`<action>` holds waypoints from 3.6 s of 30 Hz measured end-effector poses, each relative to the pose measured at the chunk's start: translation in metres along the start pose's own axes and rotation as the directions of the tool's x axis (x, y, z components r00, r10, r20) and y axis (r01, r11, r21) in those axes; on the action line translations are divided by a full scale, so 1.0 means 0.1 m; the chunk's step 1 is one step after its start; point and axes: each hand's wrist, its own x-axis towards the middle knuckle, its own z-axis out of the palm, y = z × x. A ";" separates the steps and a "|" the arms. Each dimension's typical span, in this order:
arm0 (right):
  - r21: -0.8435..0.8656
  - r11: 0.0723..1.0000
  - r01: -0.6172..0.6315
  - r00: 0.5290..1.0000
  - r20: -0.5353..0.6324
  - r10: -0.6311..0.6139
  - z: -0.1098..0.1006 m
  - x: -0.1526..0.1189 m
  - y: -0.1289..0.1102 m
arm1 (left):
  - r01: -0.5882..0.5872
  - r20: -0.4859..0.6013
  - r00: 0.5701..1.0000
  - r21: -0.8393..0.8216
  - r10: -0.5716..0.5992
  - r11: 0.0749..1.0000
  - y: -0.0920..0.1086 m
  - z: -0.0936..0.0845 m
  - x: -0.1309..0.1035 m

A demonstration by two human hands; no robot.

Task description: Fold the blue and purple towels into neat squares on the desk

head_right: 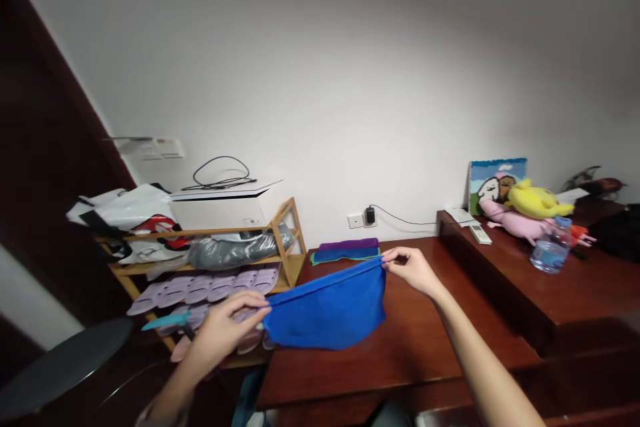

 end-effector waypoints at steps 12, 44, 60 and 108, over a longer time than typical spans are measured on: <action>0.072 0.990 -0.122 0.986 -0.108 0.130 -0.55 -0.40 -0.61 | -0.019 0.303 0.951 -0.136 0.060 0.991 0.97 -0.09 0.87; -0.737 0.622 0.264 0.884 -0.072 -0.461 -0.66 -0.68 -0.29 | -0.073 0.212 0.971 -0.184 0.112 0.980 0.63 0.32 0.95; -0.918 0.343 0.199 0.896 0.030 -0.442 -0.70 -0.69 -0.09 | -0.259 0.264 0.924 -0.095 0.275 0.961 0.53 0.57 0.99; -0.641 0.768 0.023 0.988 -0.102 -0.116 -0.81 -0.27 1.29 | 0.182 0.358 0.928 -0.201 -0.101 0.962 -0.75 1.66 1.14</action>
